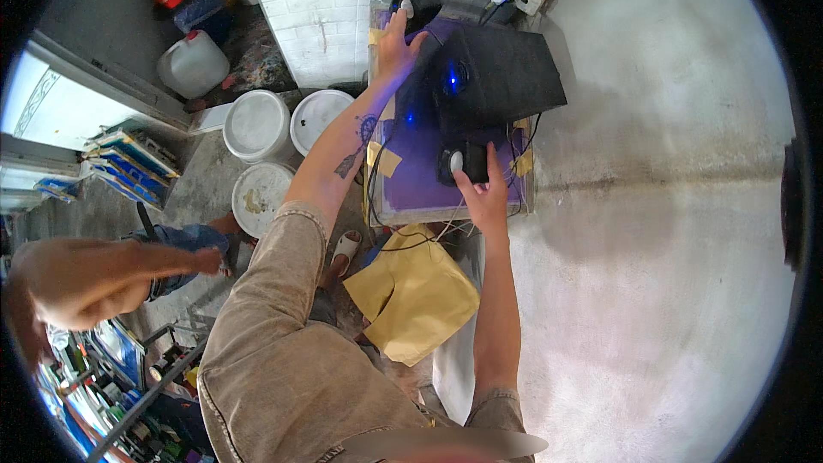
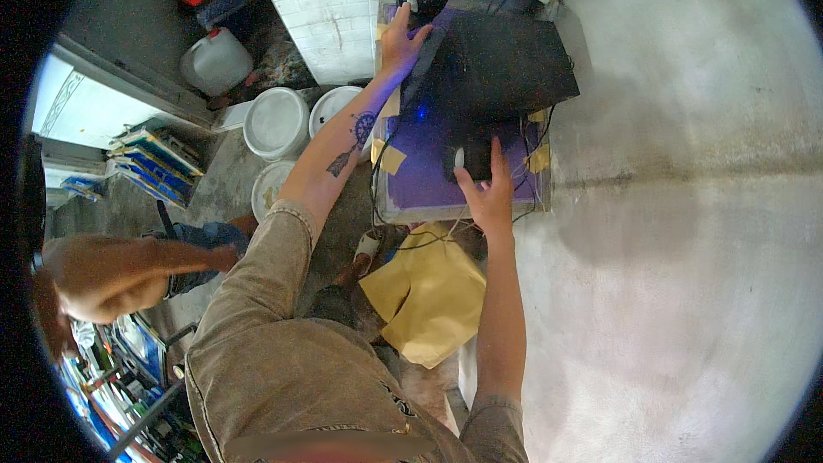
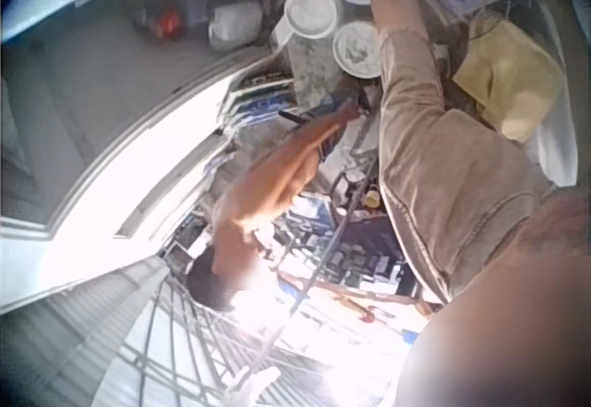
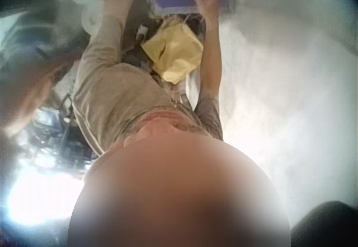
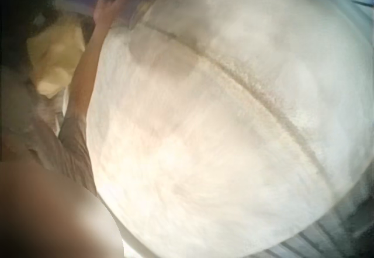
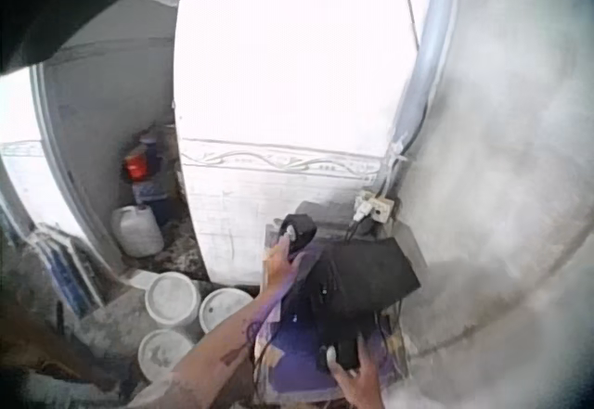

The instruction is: The person works on a small black electronic box, repeatedly connecting and disconnecting wires and a power adapter. They manipulate the wires with both hands, occasionally using tape to secure connections, and test the device by plugging in the adapter.

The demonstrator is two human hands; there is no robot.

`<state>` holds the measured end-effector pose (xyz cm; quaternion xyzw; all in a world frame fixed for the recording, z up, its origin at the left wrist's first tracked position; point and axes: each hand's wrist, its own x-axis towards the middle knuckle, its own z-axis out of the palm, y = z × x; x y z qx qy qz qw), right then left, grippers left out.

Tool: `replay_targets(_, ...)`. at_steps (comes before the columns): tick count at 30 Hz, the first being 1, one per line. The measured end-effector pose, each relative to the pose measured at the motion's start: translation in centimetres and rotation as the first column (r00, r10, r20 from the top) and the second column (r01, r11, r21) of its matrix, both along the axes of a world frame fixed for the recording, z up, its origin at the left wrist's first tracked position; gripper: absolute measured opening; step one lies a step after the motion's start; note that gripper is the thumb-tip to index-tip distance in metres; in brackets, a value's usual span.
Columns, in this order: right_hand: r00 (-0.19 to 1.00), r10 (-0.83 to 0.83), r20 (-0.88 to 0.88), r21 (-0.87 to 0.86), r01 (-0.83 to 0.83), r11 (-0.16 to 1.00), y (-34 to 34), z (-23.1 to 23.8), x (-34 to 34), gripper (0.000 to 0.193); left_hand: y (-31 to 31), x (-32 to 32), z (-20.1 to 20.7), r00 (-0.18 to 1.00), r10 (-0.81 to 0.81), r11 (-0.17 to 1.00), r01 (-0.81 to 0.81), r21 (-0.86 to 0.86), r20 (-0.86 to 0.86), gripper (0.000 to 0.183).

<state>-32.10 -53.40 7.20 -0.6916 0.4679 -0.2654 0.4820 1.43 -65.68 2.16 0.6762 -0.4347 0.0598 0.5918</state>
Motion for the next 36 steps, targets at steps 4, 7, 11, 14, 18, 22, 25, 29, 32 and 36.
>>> replay_targets(4, 1.0, -0.012, 0.003, 0.069, 0.011, 0.998, 0.2, 0.9, 0.3, 0.094, -1.5, 0.3, -1.1, 0.998, -0.015, 1.0, 0.016, -0.027, 0.054, 0.067)
replay_targets(7, 0.999, -0.031, -0.018, 0.064, 0.032, 0.997, 0.4, 1.1, 0.4, 0.092, -1.6, 0.8, -1.3, 0.995, -0.092, 0.995, 0.093, 0.037, -0.037, 0.059)
replay_targets(11, 0.998, -0.041, 0.042, 0.096, 0.037, 0.995, 0.4, 0.7, 0.4, 0.093, -1.6, 1.2, -1.6, 0.995, -0.06, 0.998, 0.059, 0.013, 0.08, 0.057)
replay_targets(14, 0.998, -0.054, -0.011, 0.072, 0.055, 0.996, 0.4, 0.4, 0.3, 0.093, -1.6, 1.2, -1.9, 0.996, -0.071, 0.997, 0.071, 0.01, 0.053, 0.053)
replay_targets(18, 0.999, -0.03, -0.018, 0.023, 0.03, 0.999, 0.3, 0.5, 0.3, 0.09, -1.9, 1.4, -1.6, 0.998, -0.058, 0.998, 0.059, -0.025, 0.035, 0.046)
replay_targets(22, 0.998, -0.007, 0.056, 0.042, 0.005, 0.999, 0.2, 0.6, 0.3, 0.092, -0.4, 1.1, 0.0, 0.999, -0.038, 0.998, 0.038, 0.043, 0.012, 0.049)
replay_targets(25, 0.999, -0.053, 0.006, 0.08, 0.053, 0.995, 0.5, 0.6, 0.2, 0.09, 3.4, -1.7, 1.4, 0.979, -0.092, 0.995, 0.085, -0.048, -0.183, 0.055)
replay_targets(29, 0.971, -0.143, -0.193, -0.324, 0.075, 0.943, -0.5, 2.3, -0.3, 0.083, 11.1, -6.6, 3.1, 0.879, -0.473, 0.88, 0.469, -0.07, -0.065, 0.082)
replay_targets(32, 0.919, -0.393, 0.037, -0.398, 0.374, 0.837, -4.5, 5.1, -0.9, 0.08, 12.7, -9.7, 4.6, 0.848, -0.516, 0.85, 0.524, 0.05, -0.121, 0.103)
replay_targets(36, 0.907, -0.412, 0.083, -0.355, 0.414, 0.838, -13.3, 7.9, -1.2, 0.071, 10.8, -11.6, 6.8, 0.876, -0.465, 0.878, 0.475, 0.06, -0.126, 0.132)
